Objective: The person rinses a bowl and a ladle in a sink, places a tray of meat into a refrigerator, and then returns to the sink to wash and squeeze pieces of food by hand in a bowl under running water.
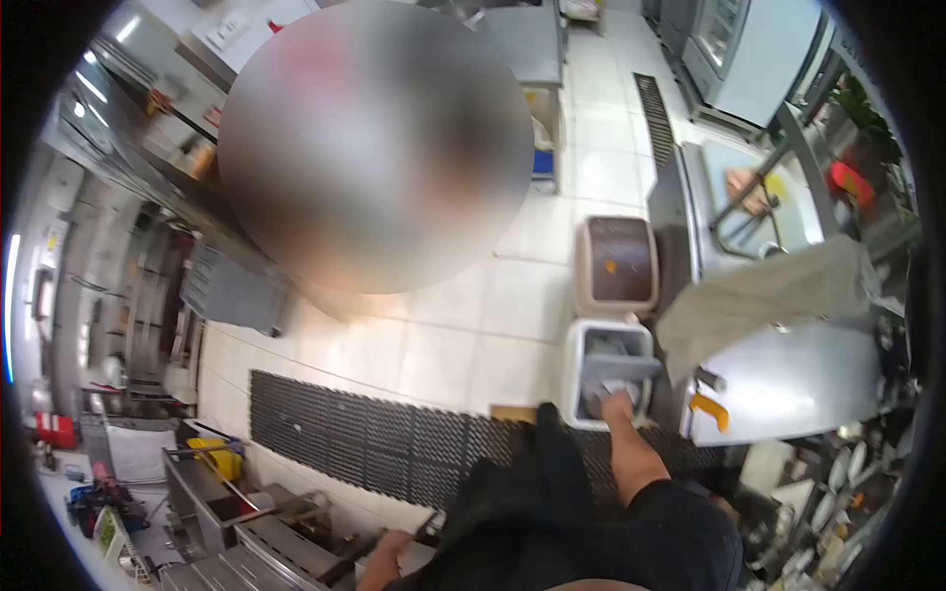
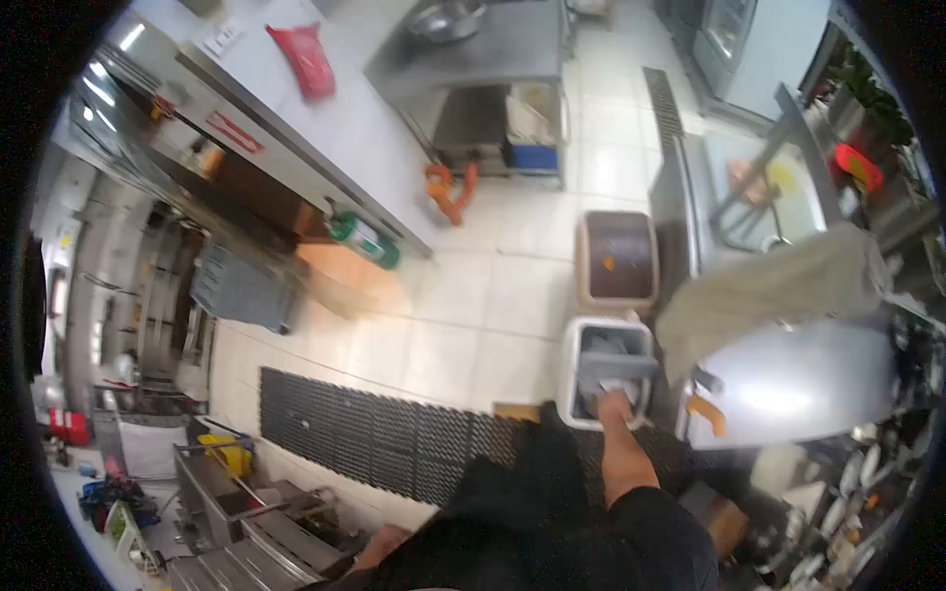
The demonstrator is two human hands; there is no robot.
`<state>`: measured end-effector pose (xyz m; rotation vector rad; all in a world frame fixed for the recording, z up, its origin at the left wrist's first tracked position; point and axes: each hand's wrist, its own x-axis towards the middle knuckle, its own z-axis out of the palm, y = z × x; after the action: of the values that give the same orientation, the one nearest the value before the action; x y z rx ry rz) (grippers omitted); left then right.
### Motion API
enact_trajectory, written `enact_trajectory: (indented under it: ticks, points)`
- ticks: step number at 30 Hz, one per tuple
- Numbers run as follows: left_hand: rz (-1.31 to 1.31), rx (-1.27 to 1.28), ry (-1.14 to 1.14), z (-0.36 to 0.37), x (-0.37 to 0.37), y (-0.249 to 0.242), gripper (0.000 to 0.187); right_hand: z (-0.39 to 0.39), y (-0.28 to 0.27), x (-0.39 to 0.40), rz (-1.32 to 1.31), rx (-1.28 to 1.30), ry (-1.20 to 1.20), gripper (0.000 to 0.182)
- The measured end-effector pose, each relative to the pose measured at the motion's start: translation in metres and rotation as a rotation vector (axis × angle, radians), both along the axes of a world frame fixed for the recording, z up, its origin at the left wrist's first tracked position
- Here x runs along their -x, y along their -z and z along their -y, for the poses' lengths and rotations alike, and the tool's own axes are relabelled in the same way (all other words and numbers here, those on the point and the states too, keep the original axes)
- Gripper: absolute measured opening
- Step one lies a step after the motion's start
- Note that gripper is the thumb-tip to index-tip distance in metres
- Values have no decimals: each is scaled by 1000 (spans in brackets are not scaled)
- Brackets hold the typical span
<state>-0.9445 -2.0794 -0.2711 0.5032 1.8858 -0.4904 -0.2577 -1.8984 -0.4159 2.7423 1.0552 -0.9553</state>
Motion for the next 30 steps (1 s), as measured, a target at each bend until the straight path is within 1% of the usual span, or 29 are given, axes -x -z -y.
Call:
enact_trajectory:
  ticks: [1, 3, 5, 6, 8, 9, 10, 11, 12, 14, 15, 17, 18, 19, 20, 21, 22, 23, 24, 25, 26, 28, 30]
  points:
    - [48, 55, -105, -1, -4, -14, 47, -2, 7, 1, -91, 61, 20, 41]
    - [109, 118, -340, -8, 7, -29, 46, 4, 48, -1, -168, 182, -8, 40]
    - [141, 64, 163, -43, 4, -45, 44, 18, 101, -2, -196, 275, -98, 40]
    - [121, 27, 410, -70, -3, -66, 44, 27, 139, -2, -186, 295, -187, 40]
    - [161, -408, 614, -110, -6, -68, 44, 43, 208, -1, -125, 272, -413, 40]
    - [144, -618, 738, -125, 2, -61, 44, 33, 163, -1, -190, 294, -274, 41]
    - [4, -491, 426, -173, -24, -66, 45, 21, 110, -1, -244, 311, -129, 42]
    - [-2, -567, 373, -207, -47, -83, 45, 8, 52, -2, -285, 324, 15, 44]
    - [-9, -646, 320, -234, -68, -101, 45, 4, 36, -9, -268, 350, -156, 45]
    - [50, -782, 394, -269, -70, -83, 45, -5, -1, -18, -216, 384, -491, 46]
    - [80, -852, 435, -285, -71, -78, 46, -6, -22, -21, -206, 371, -550, 45]
    - [169, -847, 419, -305, -75, -75, 48, -11, -81, -13, -191, 345, -661, 44]
    - [214, -838, 423, -313, -73, -76, 49, -4, -62, -19, -133, 390, -716, 43]
    - [220, -766, 446, -320, -62, -70, 50, 8, -34, -27, -64, 432, -768, 42]
    - [222, -708, 470, -327, -43, -47, 51, 19, 0, -36, 1, 465, -827, 41]
    - [195, -735, 495, -327, -23, -29, 53, 27, 27, -46, 49, 496, -898, 40]
    - [164, -610, 479, -327, 5, 1, 54, 24, -6, -32, 61, 519, -859, 40]
    - [159, -471, 562, -334, 23, 14, 55, 18, -39, -12, 72, 545, -821, 39]
    - [151, -335, 646, -347, 39, 22, 55, 7, -57, 2, 84, 566, -782, 39]
    - [141, -197, 731, -362, 46, 24, 56, 2, -51, 6, 103, 511, -792, 35]
    - [158, -267, 621, -372, 50, 28, 55, 3, -42, 13, 117, 461, -803, 31]
    - [179, -392, 405, -397, 52, 26, 55, -5, -45, 30, 132, 417, -745, 27]
    - [216, -488, 447, -438, 40, 27, 53, -38, -78, 56, 137, 427, -612, 28]
